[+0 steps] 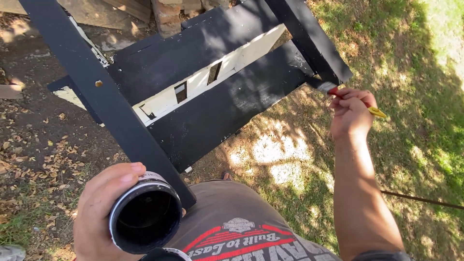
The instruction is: The person is painting a wooden structure with black paint using a paintbrush.
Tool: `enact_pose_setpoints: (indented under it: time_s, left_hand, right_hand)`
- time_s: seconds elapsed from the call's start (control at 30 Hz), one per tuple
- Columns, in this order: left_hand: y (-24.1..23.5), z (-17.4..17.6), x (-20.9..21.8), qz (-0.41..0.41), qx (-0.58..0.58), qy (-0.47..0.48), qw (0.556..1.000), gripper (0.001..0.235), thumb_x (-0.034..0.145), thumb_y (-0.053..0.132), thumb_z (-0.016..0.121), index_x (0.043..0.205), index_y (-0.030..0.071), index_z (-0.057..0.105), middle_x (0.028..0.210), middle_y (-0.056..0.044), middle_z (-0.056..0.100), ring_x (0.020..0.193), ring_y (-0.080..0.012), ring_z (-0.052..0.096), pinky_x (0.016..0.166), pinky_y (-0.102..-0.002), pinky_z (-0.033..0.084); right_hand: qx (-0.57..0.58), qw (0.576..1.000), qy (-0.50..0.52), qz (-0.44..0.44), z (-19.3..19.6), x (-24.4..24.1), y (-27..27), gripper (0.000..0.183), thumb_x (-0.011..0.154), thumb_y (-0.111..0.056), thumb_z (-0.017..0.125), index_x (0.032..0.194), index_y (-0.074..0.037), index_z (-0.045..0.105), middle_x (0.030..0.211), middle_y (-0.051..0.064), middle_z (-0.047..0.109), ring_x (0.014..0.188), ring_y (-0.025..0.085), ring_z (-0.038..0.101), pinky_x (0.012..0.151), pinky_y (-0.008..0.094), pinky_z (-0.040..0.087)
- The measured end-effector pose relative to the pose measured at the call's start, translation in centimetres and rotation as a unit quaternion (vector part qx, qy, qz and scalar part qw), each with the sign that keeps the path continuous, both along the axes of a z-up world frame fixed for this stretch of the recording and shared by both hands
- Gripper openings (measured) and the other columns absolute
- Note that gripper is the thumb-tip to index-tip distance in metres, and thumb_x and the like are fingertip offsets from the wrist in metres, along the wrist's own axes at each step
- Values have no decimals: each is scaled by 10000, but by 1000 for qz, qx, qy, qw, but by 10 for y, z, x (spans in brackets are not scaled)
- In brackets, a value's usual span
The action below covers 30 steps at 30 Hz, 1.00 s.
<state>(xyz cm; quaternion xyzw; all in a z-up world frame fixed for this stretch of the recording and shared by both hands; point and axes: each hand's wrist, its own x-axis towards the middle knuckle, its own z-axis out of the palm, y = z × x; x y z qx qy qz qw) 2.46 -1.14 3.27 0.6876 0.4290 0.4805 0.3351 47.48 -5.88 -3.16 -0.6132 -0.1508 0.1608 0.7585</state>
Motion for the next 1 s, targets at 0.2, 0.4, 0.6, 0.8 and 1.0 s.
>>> enact_pose_setpoints:
  time_s: [0.2, 0.4, 0.6, 0.8, 1.0]
  left_hand:
    - [-3, 3, 2, 12, -8, 1, 1000, 673, 621, 135, 910, 1175, -14, 559, 1182, -215, 654, 1151, -323, 653, 1033, -390, 515]
    - [8, -22, -11, -35, 55, -22, 998, 496, 769, 103, 784, 1177, -46, 546, 1164, -241, 644, 1127, -346, 659, 1027, -417, 563]
    - [15, -34, -24, -95, 77, -16, 992, 580, 758, 144, 820, 1229, -15, 521, 1225, -218, 625, 1183, -342, 644, 1059, -423, 560]
    - [15, -35, -32, -123, 78, -19, 989, 555, 800, 130, 790, 1251, -10, 499, 1242, -223, 599, 1182, -352, 643, 1055, -435, 573]
    - [18, -34, -47, -151, 78, -6, 985, 602, 799, 215, 803, 1267, 11, 484, 1250, -199, 590, 1200, -351, 635, 1073, -443, 558]
  right_hand:
    - [-15, 1000, -16, 12, -11, -8, 1, 369, 702, 264, 351, 637, -96, 399, 843, 194, 658, 686, 250, 630, 571, 288, 529]
    - [35, 995, -79, 58, -14, -10, 5, 234, 710, 209, 422, 648, -6, 491, 817, 225, 631, 699, 296, 590, 520, 303, 469]
    - [-66, 937, -148, 310, 4, -26, 8, 217, 703, 149, 499, 717, -62, 546, 863, 146, 649, 772, 205, 594, 769, 327, 500]
    - [-128, 853, -341, 374, 42, -9, 14, 147, 927, 72, 552, 950, -60, 612, 965, 98, 646, 766, 144, 553, 781, 300, 468]
    - [-203, 750, -430, 460, 18, -37, 50, 189, 897, 103, 498, 863, -32, 625, 880, 83, 635, 699, 135, 548, 570, 239, 419]
